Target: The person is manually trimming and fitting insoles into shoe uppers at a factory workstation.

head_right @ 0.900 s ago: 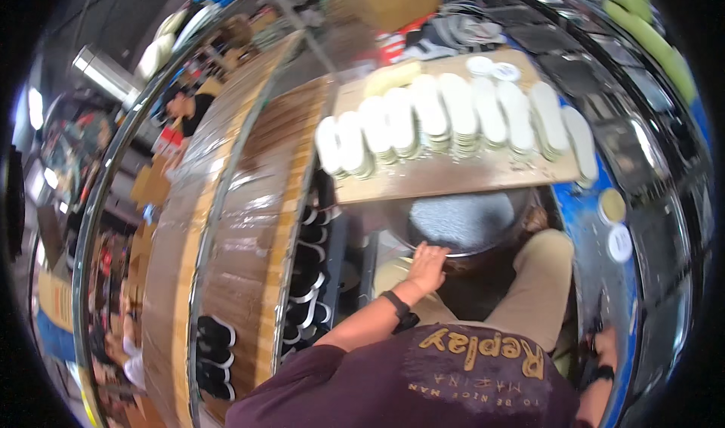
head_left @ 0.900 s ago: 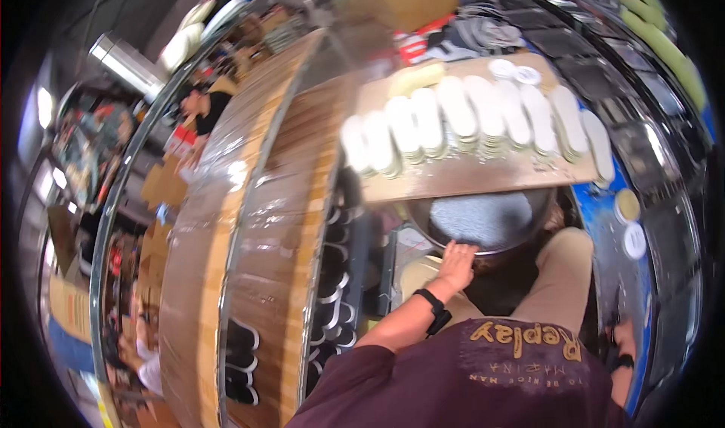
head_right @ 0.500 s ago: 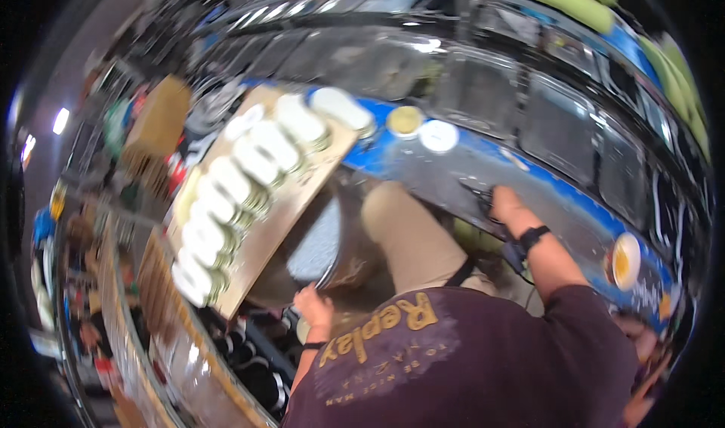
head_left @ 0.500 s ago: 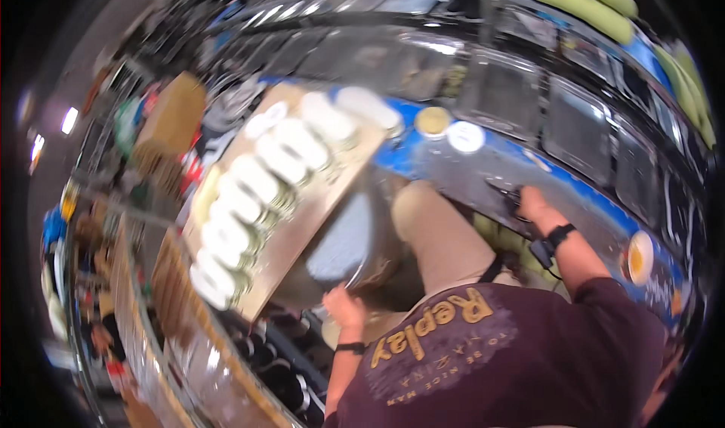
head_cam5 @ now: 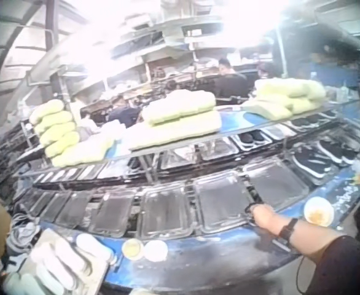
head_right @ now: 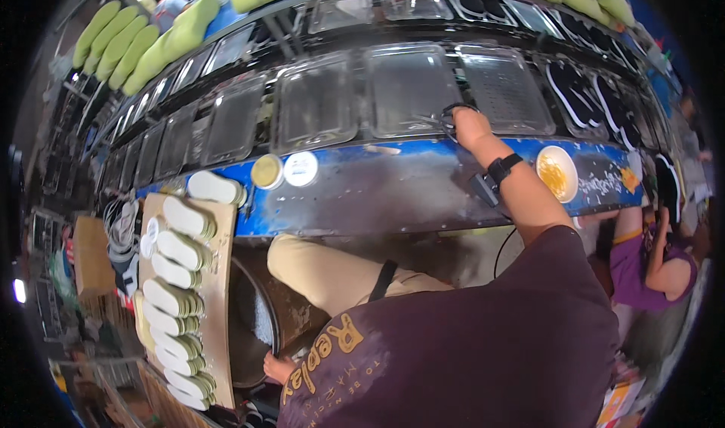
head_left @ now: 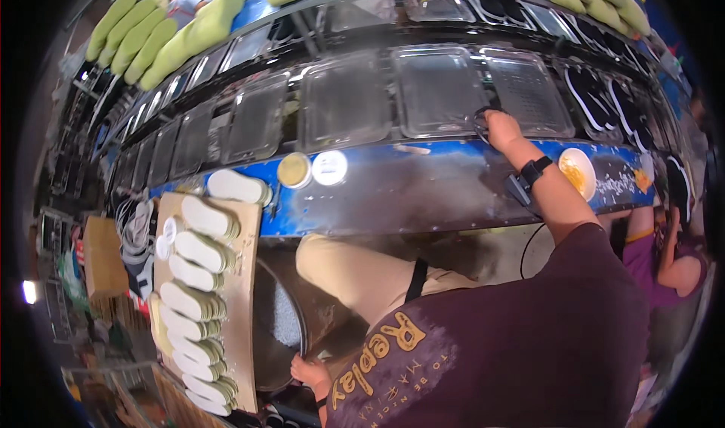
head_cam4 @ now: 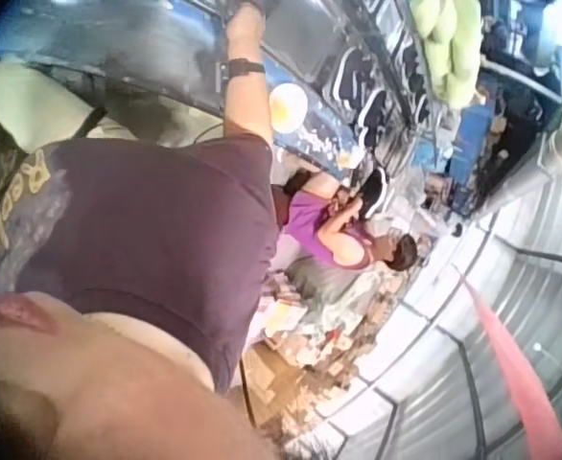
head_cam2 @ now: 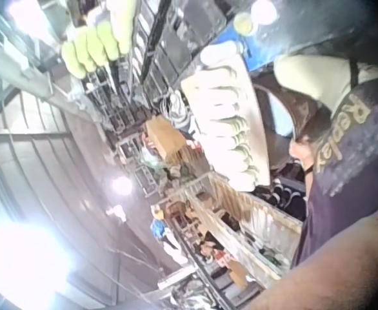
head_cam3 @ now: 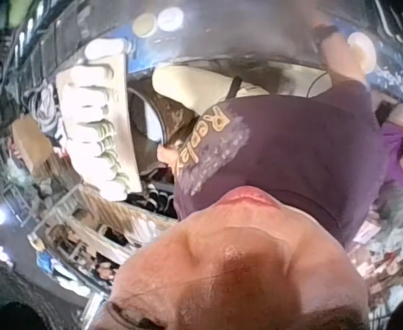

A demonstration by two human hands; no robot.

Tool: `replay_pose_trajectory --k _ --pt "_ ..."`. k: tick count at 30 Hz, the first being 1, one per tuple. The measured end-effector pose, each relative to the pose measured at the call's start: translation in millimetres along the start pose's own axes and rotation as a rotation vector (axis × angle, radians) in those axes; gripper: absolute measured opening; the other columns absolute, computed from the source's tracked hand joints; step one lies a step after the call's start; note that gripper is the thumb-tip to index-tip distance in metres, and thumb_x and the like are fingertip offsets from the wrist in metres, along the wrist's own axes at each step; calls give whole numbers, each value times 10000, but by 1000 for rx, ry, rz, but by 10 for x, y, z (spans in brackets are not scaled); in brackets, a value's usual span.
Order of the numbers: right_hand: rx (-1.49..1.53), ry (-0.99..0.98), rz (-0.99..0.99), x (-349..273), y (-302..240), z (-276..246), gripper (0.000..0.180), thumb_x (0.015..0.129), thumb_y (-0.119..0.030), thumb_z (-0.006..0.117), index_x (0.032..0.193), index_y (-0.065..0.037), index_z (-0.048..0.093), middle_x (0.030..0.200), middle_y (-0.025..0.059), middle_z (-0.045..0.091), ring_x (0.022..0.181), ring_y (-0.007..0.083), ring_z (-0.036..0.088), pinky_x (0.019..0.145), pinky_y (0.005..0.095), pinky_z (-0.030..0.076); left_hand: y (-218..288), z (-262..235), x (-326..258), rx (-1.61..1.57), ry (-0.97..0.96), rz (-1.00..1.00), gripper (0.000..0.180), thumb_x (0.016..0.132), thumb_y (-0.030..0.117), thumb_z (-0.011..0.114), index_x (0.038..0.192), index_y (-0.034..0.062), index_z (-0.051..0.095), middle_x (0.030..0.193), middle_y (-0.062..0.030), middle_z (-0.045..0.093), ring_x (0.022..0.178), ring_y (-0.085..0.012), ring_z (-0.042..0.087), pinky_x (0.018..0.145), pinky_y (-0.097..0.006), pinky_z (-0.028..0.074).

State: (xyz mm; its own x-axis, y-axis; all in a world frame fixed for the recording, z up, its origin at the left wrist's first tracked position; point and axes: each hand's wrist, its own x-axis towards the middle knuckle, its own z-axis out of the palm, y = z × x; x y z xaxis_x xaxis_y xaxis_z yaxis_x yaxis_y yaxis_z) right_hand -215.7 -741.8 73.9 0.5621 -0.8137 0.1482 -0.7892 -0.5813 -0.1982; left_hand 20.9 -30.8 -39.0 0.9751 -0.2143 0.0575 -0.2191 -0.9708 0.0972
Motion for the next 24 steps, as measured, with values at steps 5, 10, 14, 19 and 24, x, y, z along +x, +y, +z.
replay_pose_trajectory --k 5,10,14,19,24 --pt "-128 25 269 171 1113 -258 246 784 -45 559 1017 -67 630 980 219 658 950 385 629 829 470 498 -56 7 134 71 -29 -45 376 634 59 676 992 -39 618 966 -218 634 928 -413 581 824 -479 456" --pt "-245 122 471 67 2596 -556 308 770 -66 612 1076 -32 611 1024 223 649 989 387 613 855 465 495 -81 -7 378 97 -220 -22 336 692 74 643 996 -68 633 985 -269 644 935 -418 620 851 -443 492" --pt "-351 133 650 -40 3215 -730 301 836 -69 528 1127 -37 597 1138 228 616 1093 384 578 925 461 475 127 -205 470 173 -428 -113 364 690 134 676 995 -61 636 989 -272 652 934 -409 641 840 -442 510" --pt "-397 147 681 -183 3990 -964 283 864 -50 460 1105 -31 606 1133 237 613 1090 381 579 939 452 464 140 -190 552 280 -559 -55 513 714 300 726 1070 -45 596 1028 -275 641 996 -411 624 870 -450 509" --pt "-380 72 644 -250 4343 -901 396 726 -76 721 1099 -25 596 1120 224 619 1108 378 563 955 433 461 41 -125 533 347 -580 -90 568 725 353 740 1096 -47 581 1067 -278 626 1040 -414 604 888 -450 502"
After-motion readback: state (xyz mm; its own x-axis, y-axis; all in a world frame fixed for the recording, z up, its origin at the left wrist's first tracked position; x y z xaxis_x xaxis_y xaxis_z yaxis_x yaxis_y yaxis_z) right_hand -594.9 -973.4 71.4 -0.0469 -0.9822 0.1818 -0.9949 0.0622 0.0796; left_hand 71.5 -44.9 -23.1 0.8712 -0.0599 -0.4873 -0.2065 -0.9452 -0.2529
